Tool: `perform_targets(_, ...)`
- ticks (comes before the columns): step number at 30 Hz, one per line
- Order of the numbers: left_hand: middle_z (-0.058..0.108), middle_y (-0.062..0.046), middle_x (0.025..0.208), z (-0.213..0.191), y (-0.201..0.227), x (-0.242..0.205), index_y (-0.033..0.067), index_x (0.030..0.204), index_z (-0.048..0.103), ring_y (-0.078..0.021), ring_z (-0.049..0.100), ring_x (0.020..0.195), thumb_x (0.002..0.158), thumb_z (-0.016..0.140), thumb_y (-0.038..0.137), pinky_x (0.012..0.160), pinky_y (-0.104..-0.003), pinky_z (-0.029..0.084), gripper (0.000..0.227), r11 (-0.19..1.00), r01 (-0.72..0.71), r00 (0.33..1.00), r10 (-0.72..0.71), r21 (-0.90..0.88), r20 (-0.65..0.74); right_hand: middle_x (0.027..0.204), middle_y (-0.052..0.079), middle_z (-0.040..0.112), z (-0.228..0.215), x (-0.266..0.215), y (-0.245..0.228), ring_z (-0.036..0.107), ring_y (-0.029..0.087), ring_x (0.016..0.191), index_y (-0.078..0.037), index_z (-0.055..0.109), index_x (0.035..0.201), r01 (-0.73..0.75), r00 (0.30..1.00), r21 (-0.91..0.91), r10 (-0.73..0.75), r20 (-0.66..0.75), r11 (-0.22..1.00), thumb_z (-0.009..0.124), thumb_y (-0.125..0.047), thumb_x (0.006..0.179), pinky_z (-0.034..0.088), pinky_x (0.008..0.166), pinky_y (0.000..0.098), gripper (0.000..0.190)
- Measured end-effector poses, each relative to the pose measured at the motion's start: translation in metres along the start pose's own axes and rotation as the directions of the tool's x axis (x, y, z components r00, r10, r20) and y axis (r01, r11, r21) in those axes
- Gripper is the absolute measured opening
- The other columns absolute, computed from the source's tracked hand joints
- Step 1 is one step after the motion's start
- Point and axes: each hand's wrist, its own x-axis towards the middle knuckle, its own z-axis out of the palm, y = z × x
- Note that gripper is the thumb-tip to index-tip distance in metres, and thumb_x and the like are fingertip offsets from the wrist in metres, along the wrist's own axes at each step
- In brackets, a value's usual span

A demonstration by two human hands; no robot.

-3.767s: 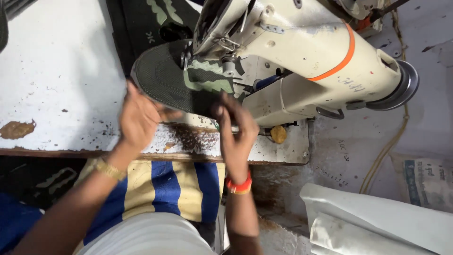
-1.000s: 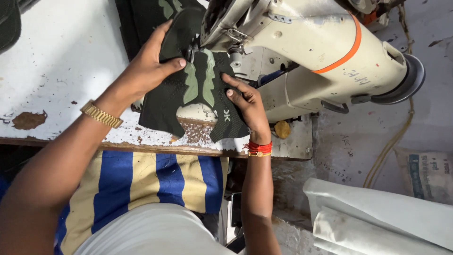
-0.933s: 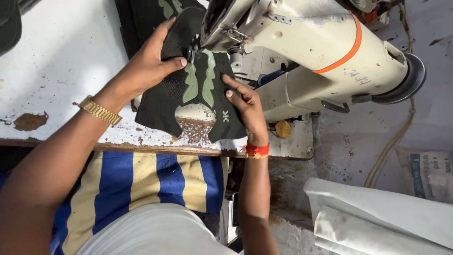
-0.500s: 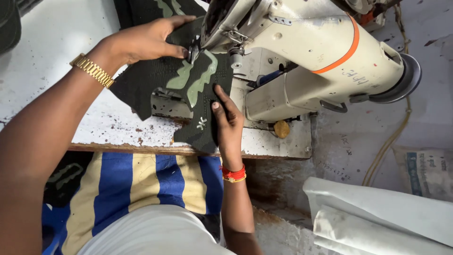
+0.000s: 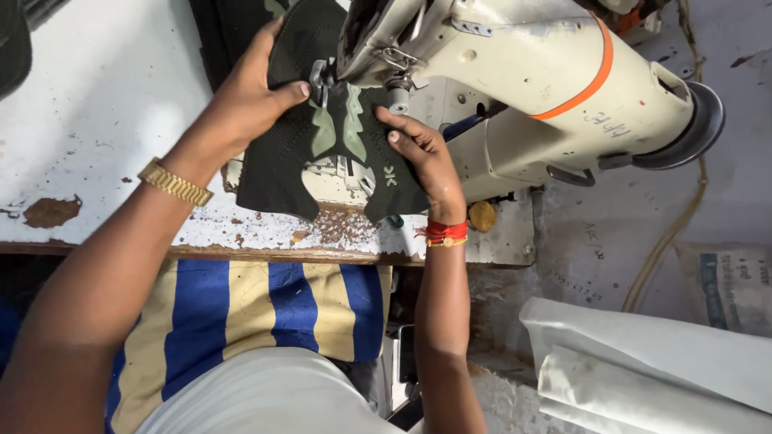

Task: The person uses a sewing machine to stitch the edges of black slipper uppers with a green logo. They guide the slippers under the needle, cut the thread with scissors, and stack the finished pieces on the table.

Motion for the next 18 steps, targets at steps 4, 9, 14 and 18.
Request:
perform_targets(4,0.023,-0.019,0.171,0.000,0.003,0.006,0.0064,0.165,0.018,-0.0233,0.033,0.155,0.099,0.067,0.001,0.115,-0.030,0.046,0.082,0.993,0.115,0.993,-0.115,-0.004,-0.040,0.137,0.009,0.069,0.002,0.003,0.014,0.063,0.016,0.125,-0.001,0.067,0.137,-0.020,1.000,0.055,0.021,-0.018,0.998,0.063,0.000,0.101,0.046,0.112,0.0287,0.037)
perform_targets(9,0.045,-0.019,0.162,-0.013,0.000,0.026,0.0031,0.164,0.026,-0.0245,0.043,0.147,0.096,0.074,-0.002,0.120,-0.032,0.036,0.083,0.992,-0.024,0.990,0.006,0.127,0.138,0.133,0.012,0.069,0.031,-0.018,0.012,0.060,0.017,0.113,-0.001,0.067,0.140,-0.063,0.970,0.088,0.081,-0.227,0.994,0.063,0.000,0.102,0.046,0.101,0.0304,0.039)
perform_targets(14,0.057,-0.012,0.151,-0.024,-0.003,0.069,0.0047,0.161,0.033,-0.0197,0.055,0.132,0.089,0.072,0.000,0.112,-0.031,0.044,0.082,0.997,0.041,0.939,-0.058,0.058,0.339,0.142,0.011,0.066,0.061,-0.038,0.005,0.062,0.018,0.130,-0.001,0.065,0.137,0.066,0.960,-0.011,-0.066,-0.272,0.998,0.062,-0.003,0.100,0.046,0.113,0.0297,0.037)
perform_targets(18,0.057,-0.010,0.146,-0.024,0.001,0.084,0.0071,0.159,0.035,-0.0168,0.058,0.127,0.086,0.073,0.000,0.106,-0.030,0.048,0.083,0.980,0.050,0.898,-0.128,0.191,0.422,0.144,0.011,0.064,0.080,-0.047,-0.001,0.059,0.017,0.131,-0.001,0.063,0.139,0.100,0.942,-0.083,-0.122,-0.313,0.991,0.061,-0.004,0.101,0.043,0.113,0.0285,0.038)
